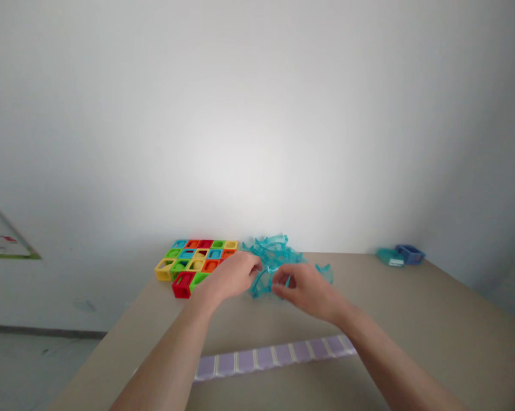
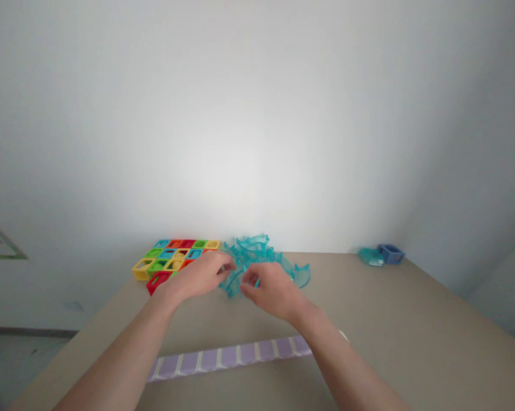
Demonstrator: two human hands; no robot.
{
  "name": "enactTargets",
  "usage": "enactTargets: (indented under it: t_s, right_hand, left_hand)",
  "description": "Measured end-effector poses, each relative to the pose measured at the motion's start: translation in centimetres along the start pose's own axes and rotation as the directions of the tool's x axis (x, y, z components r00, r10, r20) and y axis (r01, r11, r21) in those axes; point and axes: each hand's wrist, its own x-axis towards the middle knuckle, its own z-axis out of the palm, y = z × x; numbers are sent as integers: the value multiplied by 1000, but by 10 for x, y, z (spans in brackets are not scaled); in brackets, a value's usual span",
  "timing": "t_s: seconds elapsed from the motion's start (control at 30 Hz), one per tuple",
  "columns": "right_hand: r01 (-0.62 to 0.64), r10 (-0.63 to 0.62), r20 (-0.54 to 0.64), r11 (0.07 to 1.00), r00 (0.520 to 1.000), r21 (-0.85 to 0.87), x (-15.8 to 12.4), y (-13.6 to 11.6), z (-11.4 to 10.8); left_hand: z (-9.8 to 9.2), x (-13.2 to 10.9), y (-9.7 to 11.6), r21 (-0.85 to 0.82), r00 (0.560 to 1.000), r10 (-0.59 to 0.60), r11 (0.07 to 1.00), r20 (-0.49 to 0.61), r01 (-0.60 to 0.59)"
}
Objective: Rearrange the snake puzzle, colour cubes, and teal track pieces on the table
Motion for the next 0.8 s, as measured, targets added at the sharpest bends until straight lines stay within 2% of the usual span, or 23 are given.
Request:
enactTargets:
  t_s: [0.03, 0.07, 0.13, 0.17, 0.23, 0.3, 0.37, 0.43, 0.53, 0.63, 0.7, 0.8]
  right_hand:
    - [56, -51, 114, 998, 992, -39, -8, -6, 6]
    - [152, -109, 285, 979, 952, -133, -16, -12, 15]
    - [317, -125, 513, 898, 850, -307, -31, -21, 36]
    - [357, -118, 524, 852, 843, -382, -38, -24, 49]
    - [380, -153, 436, 779, 887, -498, -48, -25, 74]
    - [322, -170, 306, 760, 937, -564, -56, -18, 95]
    - [282, -197, 206, 761, 959, -585, -64, -6, 108]
    - [253, -223, 127, 757, 967, -602, -71, 5, 113]
    - [236, -225, 95, 759, 970, -607, -79, 12, 107]
    - [259, -214, 146, 793, 966, -552, -79, 7, 92]
    - [279, -210, 190, 824, 959, -493, -76, 2, 79]
    - [310, -223, 233, 832, 946, -460, -70, -1, 62]
  left_hand:
    - [-1, 0, 1, 1, 1000, -1, 1000, 16, 1]
    - [-2, 0, 3, 2, 1000, 0, 1000, 31, 0]
    - [-2, -1, 8, 13, 999, -3, 1000, 50, 3]
    - [0, -3, 12, 23, 999, -7, 1000, 51, 6]
    - [11, -10, 23, 45, 999, -18, 999, 32, 17]
    - [28, -24, 34, 61, 999, -34, 998, -10, 34]
    - [48, -45, 41, 51, 996, -43, 998, -83, 47]
    - [61, -67, 41, 30, 994, -49, 998, -93, 52]
    - [64, -92, 33, 61, 998, -30, 998, -51, 33]
    - [53, -98, 22, 112, 990, 56, 991, 129, -71]
    - [46, -97, 15, 172, 974, 51, 981, 220, -91]
    - [40, -95, 7, 275, 976, -15, 960, 219, -47]
